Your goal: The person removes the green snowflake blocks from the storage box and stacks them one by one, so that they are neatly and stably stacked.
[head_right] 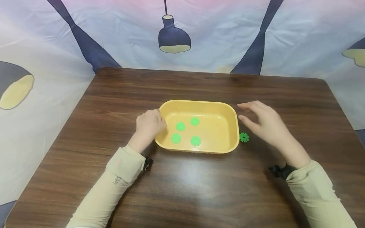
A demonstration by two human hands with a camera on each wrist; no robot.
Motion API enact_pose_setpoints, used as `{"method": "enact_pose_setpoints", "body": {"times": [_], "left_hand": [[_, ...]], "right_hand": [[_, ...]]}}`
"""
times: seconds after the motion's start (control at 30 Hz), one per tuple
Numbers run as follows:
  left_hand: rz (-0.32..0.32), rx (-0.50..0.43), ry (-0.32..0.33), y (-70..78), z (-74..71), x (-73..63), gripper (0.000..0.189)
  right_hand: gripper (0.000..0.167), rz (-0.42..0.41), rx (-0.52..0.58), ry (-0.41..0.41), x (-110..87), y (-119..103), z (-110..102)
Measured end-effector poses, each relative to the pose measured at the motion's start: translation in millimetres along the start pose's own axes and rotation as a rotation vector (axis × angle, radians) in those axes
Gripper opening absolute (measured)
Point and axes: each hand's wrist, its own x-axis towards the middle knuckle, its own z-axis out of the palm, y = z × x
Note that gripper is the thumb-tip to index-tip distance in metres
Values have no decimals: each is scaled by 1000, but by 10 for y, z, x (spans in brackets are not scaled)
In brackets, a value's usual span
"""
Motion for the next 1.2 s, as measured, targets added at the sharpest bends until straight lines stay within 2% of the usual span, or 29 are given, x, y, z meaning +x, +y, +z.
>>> {"method": "enact_pose_setpoints", "body": {"times": [0.07,0.17,0.43,0.53,0.67,0.73,0.9,1.03,1.2], "left_hand": [[3,4,-1,1,11,2,14],[1,15,1,2,17,9,15],[-3,24,-5,12,13,22,11],[-1,20,-8,23,27,14,11],[0,13,-22,41,36,-1,10],[-2,15,-27,46,35,-5,11],[8,19,-7,47,25,-6,11],[12,4,14,30,15,-3,12],[-6,-1,0,11,3,-1,13]], "right_hand": [[47,-70,25,-9,58,-67,57],[50,-164,50,-69,149,-169,169],[48,-291,107,-392,358,-387,506],[52,-299,100,-487,378,-479,622],[51,-268,70,-600,366,-588,709],[48,-280,52,-620,362,-619,740],[43,-299,53,-581,368,-641,803],[41,-233,94,-555,375,-637,850],[32,-181,146,-564,374,-649,882]]}}
